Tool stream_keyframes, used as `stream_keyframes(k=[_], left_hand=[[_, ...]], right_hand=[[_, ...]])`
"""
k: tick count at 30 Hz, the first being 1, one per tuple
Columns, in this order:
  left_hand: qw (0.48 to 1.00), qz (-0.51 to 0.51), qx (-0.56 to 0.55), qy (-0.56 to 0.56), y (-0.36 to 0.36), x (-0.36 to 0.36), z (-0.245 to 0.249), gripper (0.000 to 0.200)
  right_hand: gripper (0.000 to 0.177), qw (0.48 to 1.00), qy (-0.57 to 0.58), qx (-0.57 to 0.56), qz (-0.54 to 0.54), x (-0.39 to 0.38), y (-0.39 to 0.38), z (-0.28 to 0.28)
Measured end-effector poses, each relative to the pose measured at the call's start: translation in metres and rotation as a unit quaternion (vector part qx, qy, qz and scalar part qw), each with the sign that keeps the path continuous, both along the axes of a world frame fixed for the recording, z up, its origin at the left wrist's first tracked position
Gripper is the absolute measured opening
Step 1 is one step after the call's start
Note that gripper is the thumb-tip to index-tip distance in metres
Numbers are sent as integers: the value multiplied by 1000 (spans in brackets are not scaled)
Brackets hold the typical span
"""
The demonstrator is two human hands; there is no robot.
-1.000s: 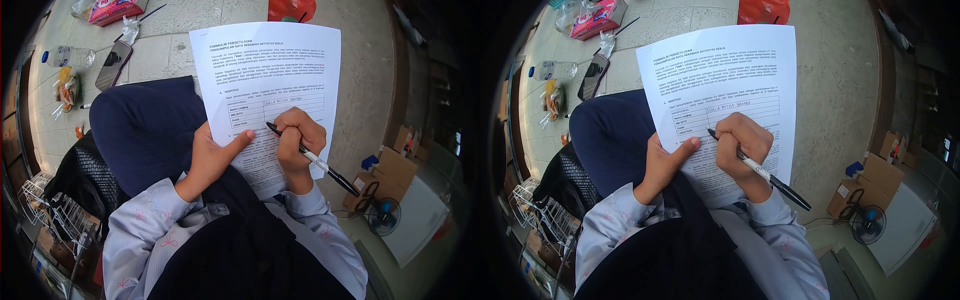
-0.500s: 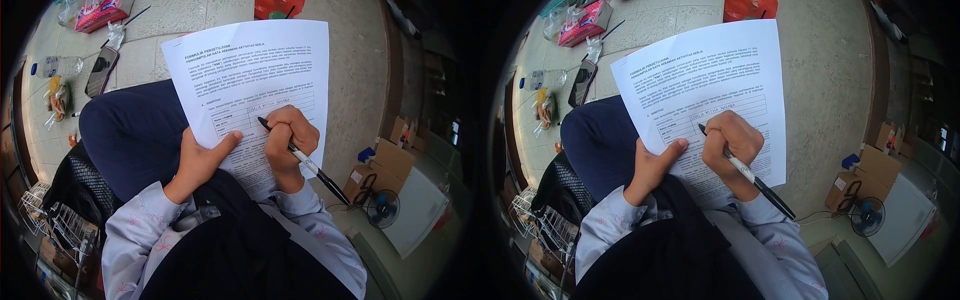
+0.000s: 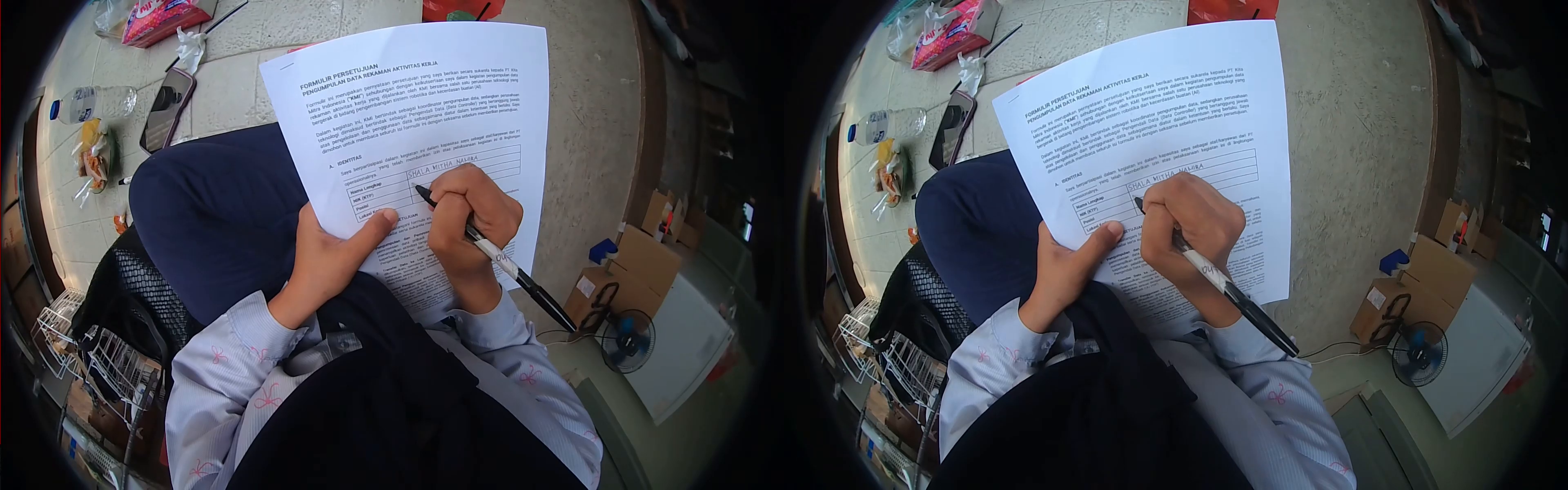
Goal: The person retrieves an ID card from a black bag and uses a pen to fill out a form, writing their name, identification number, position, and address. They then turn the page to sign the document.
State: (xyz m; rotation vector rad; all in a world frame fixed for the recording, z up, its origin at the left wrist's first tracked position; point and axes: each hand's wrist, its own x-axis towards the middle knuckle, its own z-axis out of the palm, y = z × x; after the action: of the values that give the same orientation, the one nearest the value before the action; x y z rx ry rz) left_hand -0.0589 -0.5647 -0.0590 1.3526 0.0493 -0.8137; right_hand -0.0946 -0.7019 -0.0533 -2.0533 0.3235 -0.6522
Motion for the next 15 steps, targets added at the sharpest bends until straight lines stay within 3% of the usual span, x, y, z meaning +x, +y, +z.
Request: stream_keyframes(k=[15], left_hand=[[1000, -1, -4, -16, 0, 1, 0, 28]], right_hand=[[12, 999, 10, -42, 3, 2, 2, 2]])
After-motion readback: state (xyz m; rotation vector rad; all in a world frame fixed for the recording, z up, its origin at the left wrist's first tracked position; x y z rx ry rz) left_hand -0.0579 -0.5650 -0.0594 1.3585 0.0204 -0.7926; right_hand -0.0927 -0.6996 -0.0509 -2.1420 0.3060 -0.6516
